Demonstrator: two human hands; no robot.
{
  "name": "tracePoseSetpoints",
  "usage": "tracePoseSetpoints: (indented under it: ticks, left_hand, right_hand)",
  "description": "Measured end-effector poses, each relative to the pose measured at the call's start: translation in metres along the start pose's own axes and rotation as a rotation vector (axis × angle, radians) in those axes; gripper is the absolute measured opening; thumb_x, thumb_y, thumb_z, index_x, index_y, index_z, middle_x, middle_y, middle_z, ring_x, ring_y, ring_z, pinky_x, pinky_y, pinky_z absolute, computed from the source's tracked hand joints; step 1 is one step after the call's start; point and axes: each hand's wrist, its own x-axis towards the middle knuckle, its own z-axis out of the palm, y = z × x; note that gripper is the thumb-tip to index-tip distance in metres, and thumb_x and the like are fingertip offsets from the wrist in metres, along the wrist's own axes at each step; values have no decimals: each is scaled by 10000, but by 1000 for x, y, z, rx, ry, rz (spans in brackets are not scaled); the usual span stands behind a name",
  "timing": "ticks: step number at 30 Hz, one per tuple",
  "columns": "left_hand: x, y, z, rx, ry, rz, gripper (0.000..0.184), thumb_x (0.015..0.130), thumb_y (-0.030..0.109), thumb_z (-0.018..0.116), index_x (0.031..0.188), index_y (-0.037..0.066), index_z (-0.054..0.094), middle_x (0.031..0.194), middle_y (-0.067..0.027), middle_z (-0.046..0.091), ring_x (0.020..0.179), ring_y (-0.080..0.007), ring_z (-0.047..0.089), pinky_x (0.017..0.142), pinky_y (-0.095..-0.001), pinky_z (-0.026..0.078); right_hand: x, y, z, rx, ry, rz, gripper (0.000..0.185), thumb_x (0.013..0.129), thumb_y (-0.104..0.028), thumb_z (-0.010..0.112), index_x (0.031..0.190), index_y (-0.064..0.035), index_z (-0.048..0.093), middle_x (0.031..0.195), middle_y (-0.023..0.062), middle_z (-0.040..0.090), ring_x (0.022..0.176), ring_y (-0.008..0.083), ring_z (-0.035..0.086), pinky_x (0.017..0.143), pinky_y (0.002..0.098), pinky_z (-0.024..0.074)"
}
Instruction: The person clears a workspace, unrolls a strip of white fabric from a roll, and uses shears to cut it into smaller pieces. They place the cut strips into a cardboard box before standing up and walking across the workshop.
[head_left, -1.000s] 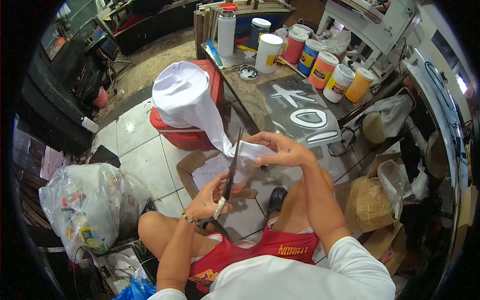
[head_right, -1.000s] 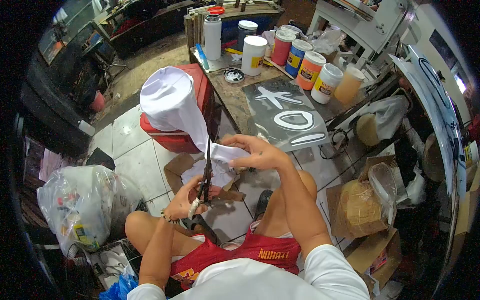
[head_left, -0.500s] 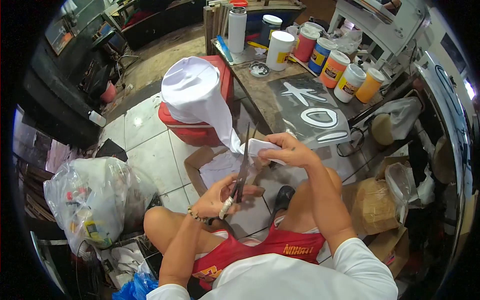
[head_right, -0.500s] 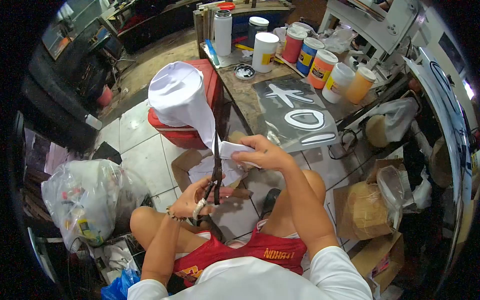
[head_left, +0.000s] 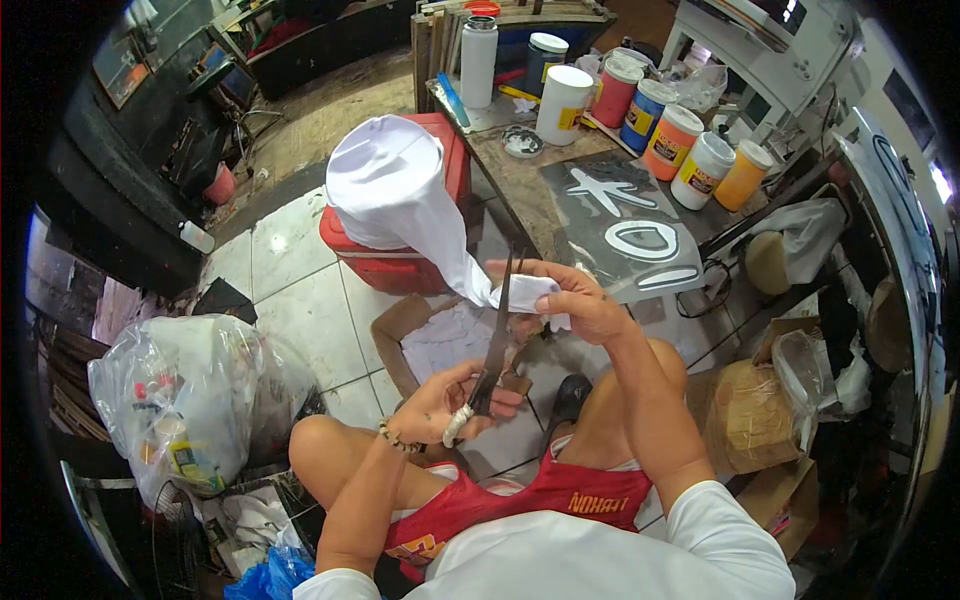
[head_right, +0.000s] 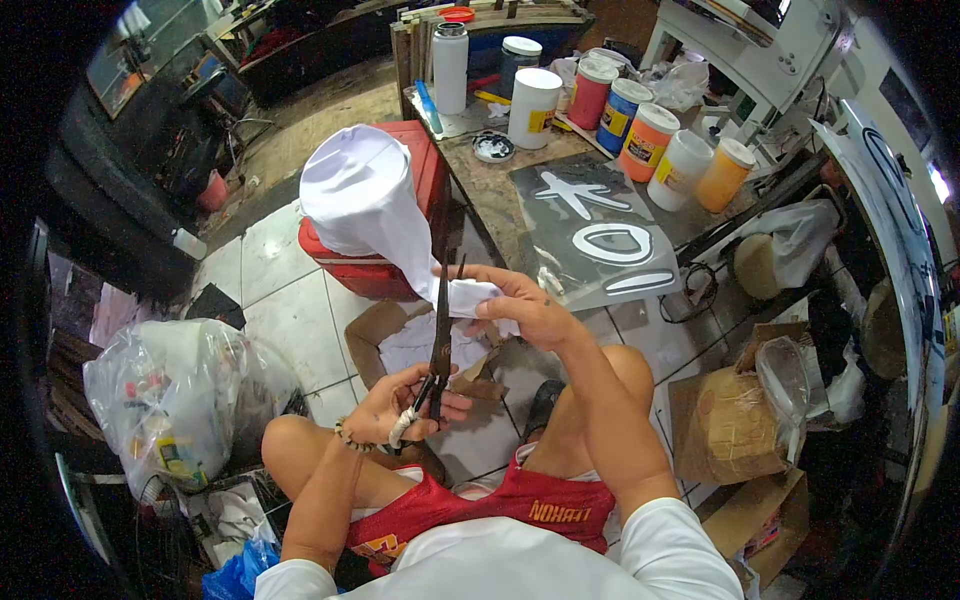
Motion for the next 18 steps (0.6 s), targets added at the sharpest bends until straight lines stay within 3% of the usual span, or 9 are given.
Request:
tracePoseSetpoints:
  ticks: [2,5,12,15,17,18]
  left_hand:
    - [0,-2,-3,-26,1,-24,876,737,190,859,1439,38,359,1242,-223,628,1115,-273,643,915,-355,514]
    - [0,1,-2,-59,-34,-10,799,759,89,753,1435,-1,337,1309,-213,573,1195,-282,596,994,-369,493]
    - [1,1,2,51,9,119,854,741,121,765,1460,9,317,1349,-211,556,1261,-281,551,1042,-400,432]
    - [-1,1,0,-5,-2,84,851,739,108,761,1460,12,318,1347,-213,558,1257,-269,555,1008,-361,454]
    - [-4,-1,-8,-61,-38,-71,850,767,124,817,1461,46,332,1361,-235,534,1257,-306,554,1017,-395,474]
    - [-3,-1,-7,-59,-39,-71,850,767,124,817,1461,46,332,1361,-235,534,1257,-306,554,1017,-395,474]
  right_hand:
    - [4,12,-1,81,-35,-16,527,828,-92,592,1347,-13,556,1254,84,617,1078,140,582,970,316,448]
    - [3,4,11,0,-55,5,523,815,-90,567,1331,-3,566,1208,74,634,1070,142,586,967,294,439]
    - [4,8,14,-179,-47,67,527,790,-98,532,1303,14,584,1201,80,644,1080,140,582,960,281,431]
    - [4,5,16,-201,-22,11,526,790,-116,499,1290,14,597,1186,78,650,1079,143,584,960,286,432]
    - [4,3,16,-143,25,-31,544,791,-157,517,1285,61,584,1185,79,639,955,88,538,835,222,403]
    - [3,0,17,-144,26,-33,544,791,-157,517,1285,61,584,1185,79,639,955,88,538,835,222,403]
